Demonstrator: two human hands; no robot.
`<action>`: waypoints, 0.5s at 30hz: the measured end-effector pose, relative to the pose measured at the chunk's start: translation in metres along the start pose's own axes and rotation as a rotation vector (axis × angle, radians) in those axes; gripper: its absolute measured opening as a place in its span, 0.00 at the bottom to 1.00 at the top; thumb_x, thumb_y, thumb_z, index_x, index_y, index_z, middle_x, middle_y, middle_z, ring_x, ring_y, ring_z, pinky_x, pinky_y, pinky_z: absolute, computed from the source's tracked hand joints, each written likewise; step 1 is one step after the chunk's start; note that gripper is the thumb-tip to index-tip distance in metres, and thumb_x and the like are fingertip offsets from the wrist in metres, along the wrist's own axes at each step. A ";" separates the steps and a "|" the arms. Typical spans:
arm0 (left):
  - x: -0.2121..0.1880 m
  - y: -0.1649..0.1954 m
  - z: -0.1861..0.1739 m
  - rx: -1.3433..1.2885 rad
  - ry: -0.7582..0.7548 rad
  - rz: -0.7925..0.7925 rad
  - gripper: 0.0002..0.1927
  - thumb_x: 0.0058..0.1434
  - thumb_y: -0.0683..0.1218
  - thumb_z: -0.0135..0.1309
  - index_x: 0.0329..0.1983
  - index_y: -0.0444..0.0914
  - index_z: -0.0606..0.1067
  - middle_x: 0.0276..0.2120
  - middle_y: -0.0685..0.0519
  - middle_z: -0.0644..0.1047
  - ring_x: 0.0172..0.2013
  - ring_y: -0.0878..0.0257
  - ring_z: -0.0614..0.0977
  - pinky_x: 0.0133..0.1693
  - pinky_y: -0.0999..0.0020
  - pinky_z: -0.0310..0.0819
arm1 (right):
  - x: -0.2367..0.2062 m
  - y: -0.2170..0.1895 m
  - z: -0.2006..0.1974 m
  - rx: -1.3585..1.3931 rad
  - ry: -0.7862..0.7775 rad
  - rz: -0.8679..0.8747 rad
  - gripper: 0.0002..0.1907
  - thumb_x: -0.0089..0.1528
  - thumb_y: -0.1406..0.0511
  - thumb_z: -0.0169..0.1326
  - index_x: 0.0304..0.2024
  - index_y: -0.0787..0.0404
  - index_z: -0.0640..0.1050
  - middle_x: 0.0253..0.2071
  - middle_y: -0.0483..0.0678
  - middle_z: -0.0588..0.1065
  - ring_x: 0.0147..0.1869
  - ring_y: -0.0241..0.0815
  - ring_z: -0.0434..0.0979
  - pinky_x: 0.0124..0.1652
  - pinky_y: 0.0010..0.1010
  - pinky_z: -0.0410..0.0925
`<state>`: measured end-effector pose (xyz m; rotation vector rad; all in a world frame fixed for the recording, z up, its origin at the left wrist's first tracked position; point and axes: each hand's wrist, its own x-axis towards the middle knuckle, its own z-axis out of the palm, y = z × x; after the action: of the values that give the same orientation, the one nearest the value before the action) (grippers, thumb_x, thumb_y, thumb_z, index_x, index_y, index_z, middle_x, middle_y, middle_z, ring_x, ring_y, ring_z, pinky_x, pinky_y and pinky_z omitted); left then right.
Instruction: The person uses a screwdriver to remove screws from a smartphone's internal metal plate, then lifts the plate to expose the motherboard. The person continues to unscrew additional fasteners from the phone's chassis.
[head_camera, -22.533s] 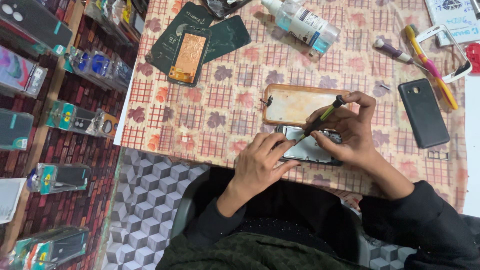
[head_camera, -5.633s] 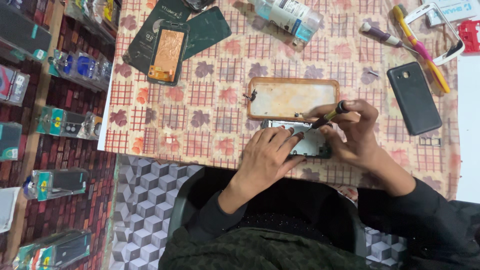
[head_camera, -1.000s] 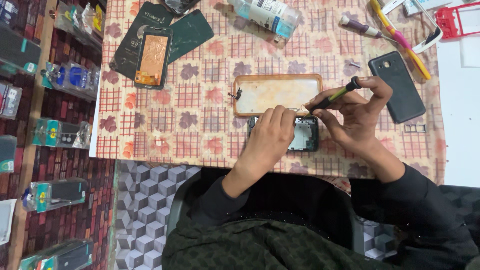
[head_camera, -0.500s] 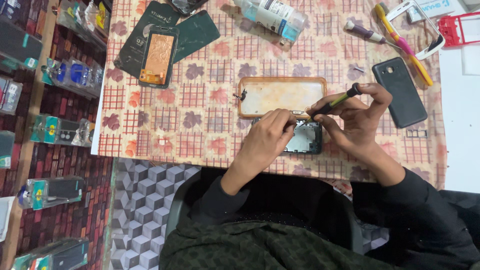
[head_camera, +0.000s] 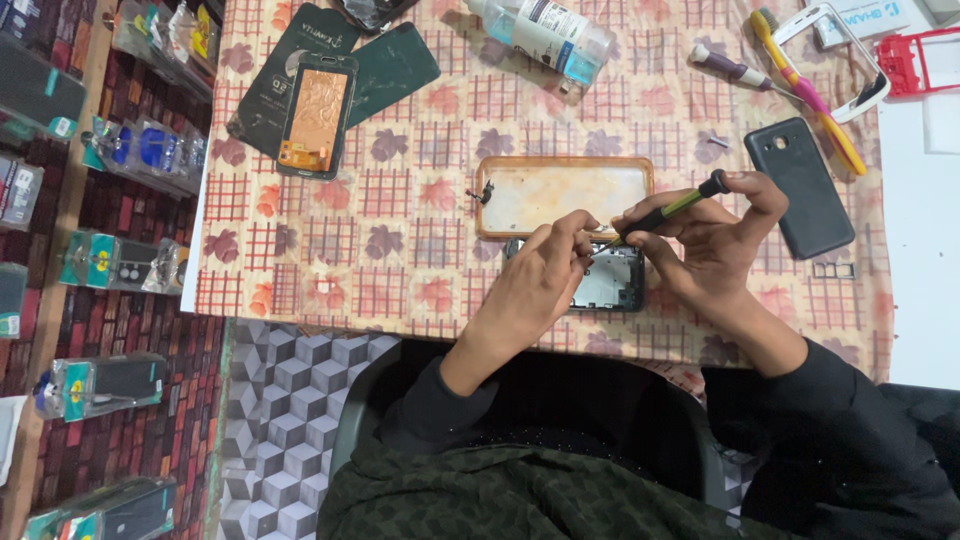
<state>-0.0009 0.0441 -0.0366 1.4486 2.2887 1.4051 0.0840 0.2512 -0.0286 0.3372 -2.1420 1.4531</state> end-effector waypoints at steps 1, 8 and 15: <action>0.000 0.000 0.001 0.008 0.007 0.007 0.27 0.65 0.34 0.54 0.64 0.36 0.59 0.40 0.48 0.79 0.48 0.51 0.80 0.46 0.56 0.76 | 0.000 0.001 0.000 0.000 -0.002 0.001 0.39 0.68 0.80 0.55 0.64 0.48 0.45 0.50 0.63 0.77 0.47 0.48 0.84 0.48 0.32 0.81; 0.000 -0.005 0.004 0.043 -0.010 0.028 0.30 0.65 0.34 0.55 0.66 0.35 0.56 0.39 0.46 0.78 0.48 0.50 0.81 0.47 0.57 0.77 | 0.000 0.004 0.000 -0.021 -0.021 -0.009 0.40 0.66 0.81 0.55 0.64 0.49 0.45 0.49 0.63 0.76 0.50 0.51 0.84 0.47 0.34 0.82; 0.000 -0.005 0.006 0.022 0.020 0.050 0.28 0.65 0.35 0.57 0.63 0.36 0.57 0.39 0.47 0.78 0.46 0.50 0.81 0.47 0.56 0.76 | -0.001 0.003 0.000 -0.046 -0.023 -0.007 0.41 0.65 0.82 0.55 0.64 0.50 0.44 0.49 0.64 0.76 0.51 0.52 0.84 0.47 0.34 0.82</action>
<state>-0.0011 0.0473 -0.0431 1.5152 2.3029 1.4179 0.0835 0.2519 -0.0317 0.3462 -2.1865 1.4002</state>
